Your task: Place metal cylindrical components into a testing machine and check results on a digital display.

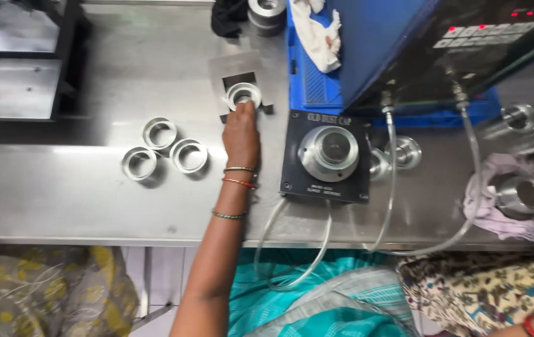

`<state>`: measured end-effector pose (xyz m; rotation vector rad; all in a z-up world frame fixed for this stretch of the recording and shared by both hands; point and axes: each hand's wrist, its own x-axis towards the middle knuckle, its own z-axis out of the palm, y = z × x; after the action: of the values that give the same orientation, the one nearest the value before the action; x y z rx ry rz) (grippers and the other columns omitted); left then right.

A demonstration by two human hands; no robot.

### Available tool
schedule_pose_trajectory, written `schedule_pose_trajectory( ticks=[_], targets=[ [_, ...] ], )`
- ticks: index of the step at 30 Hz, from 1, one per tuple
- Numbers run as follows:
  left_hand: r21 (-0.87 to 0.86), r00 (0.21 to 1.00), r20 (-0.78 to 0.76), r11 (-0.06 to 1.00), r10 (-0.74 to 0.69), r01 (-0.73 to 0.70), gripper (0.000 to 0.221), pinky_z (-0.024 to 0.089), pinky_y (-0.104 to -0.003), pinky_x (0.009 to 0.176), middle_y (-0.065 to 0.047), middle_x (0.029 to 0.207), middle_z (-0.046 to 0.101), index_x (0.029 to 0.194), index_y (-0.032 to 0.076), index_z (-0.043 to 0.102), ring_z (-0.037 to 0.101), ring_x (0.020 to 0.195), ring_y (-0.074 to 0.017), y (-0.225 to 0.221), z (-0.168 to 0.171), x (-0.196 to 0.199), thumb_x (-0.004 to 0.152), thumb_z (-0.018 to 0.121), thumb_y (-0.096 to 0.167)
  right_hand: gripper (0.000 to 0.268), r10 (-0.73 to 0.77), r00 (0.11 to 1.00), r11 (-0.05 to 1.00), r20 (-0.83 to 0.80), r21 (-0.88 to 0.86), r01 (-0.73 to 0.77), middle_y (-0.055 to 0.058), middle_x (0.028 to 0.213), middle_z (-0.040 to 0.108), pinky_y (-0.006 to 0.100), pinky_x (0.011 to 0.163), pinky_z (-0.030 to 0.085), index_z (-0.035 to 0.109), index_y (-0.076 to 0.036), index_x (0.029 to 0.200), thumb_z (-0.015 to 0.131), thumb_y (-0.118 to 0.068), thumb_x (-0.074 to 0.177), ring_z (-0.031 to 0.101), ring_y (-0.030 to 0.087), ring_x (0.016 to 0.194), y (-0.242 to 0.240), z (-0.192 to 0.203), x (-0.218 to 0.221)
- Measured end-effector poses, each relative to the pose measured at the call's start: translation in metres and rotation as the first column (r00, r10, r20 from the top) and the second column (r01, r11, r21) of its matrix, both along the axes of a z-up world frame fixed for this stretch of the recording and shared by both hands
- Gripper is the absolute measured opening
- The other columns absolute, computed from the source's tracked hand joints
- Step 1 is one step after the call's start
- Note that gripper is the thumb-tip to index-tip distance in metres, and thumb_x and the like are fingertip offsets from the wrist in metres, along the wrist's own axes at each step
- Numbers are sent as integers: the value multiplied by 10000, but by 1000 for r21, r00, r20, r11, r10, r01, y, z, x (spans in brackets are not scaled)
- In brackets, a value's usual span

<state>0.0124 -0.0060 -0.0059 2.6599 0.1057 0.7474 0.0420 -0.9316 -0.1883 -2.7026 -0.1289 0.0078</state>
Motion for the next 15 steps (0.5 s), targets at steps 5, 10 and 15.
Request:
schedule_pose_trajectory(
  ticks=[5,10,15],
  targets=[
    [-69,1000,-1,998,-8,8,301,540,-442,804,-128,1074,671,1109,29,635,649,960,-348,-13,22,-3,841,569,-91,227,29,999,840,-25,543,-11,93,1337,504,345,1090,479,506,-56,1291,410,-112,1094,533,219,1270,28,50,-14],
    [-72,998,62,997,-14,18,315,532,-447,814,-141,1070,681,1121,19,647,644,958,-351,-9,3,0,839,567,-95,403,201,966,971,-162,-98,-219,61,1379,545,320,1123,440,572,-87,1278,565,-130,877,520,161,1289,202,179,-66],
    [-55,980,186,995,-73,85,309,512,-470,806,-158,1043,696,1131,5,669,653,957,-361,-3,-13,3,852,568,-82,270,472,857,598,-207,-640,-483,-122,1342,586,272,1156,476,697,-272,1070,617,-258,812,484,124,1385,231,197,-110]
  ],
)
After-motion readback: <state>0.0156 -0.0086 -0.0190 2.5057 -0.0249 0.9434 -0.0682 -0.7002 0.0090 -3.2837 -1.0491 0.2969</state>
